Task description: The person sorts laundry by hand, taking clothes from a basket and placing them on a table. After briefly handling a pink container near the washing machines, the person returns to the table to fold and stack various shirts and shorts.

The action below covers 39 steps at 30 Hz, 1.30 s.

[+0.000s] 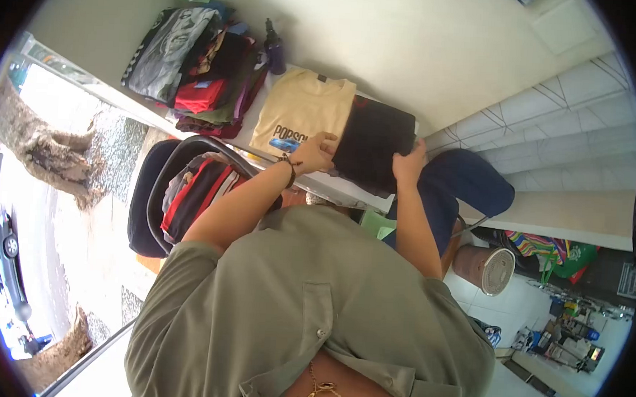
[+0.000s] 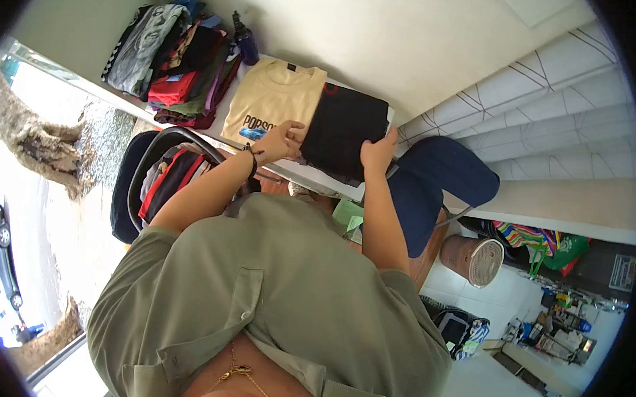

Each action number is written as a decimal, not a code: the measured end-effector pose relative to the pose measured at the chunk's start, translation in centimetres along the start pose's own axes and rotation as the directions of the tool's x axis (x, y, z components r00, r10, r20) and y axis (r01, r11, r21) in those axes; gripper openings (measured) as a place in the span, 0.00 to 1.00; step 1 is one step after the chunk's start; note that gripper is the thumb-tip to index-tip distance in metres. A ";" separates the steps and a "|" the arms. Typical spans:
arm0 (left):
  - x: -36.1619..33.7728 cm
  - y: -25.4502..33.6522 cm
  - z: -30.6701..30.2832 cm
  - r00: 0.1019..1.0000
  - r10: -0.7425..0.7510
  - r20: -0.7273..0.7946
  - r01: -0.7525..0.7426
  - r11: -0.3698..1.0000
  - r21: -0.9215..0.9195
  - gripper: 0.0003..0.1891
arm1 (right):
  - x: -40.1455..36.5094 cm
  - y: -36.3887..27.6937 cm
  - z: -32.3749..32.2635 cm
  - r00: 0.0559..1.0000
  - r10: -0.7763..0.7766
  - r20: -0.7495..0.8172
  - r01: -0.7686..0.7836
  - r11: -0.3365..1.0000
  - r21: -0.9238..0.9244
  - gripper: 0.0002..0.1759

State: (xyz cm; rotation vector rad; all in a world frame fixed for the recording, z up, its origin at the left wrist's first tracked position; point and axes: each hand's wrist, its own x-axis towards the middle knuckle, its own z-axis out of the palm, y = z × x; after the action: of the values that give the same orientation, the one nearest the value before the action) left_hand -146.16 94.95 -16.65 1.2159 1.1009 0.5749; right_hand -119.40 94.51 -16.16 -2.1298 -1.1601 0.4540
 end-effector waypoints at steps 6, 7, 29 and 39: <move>-9.7 2.9 -2.4 0.971 0.111 -0.214 -0.053 0.964 0.261 0.27 | -6.0 -6.1 2.7 0.794 -0.600 0.094 0.582 0.708 -0.400 0.40; -11.1 1.4 -3.3 0.912 0.315 -0.265 -0.182 0.886 0.426 0.24 | -6.3 -4.1 4.8 0.783 -0.536 0.317 0.622 0.647 -0.442 0.39; -30.5 -6.1 -14.0 0.620 0.249 -0.744 0.499 0.607 0.618 0.45 | -23.1 -9.8 8.2 0.529 -0.790 0.309 0.758 0.604 0.247 0.32; -33.2 -8.1 -12.6 0.670 -0.048 -0.741 0.124 0.991 0.047 0.25 | -30.4 -12.7 11.6 0.117 0.108 0.987 -0.669 0.743 -0.001 0.50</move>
State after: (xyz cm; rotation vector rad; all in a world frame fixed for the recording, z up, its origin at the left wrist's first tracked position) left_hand -172.43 70.17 -11.99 1.0033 1.8862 1.0029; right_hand -150.37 78.41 -16.07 -1.5254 -0.7438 2.3833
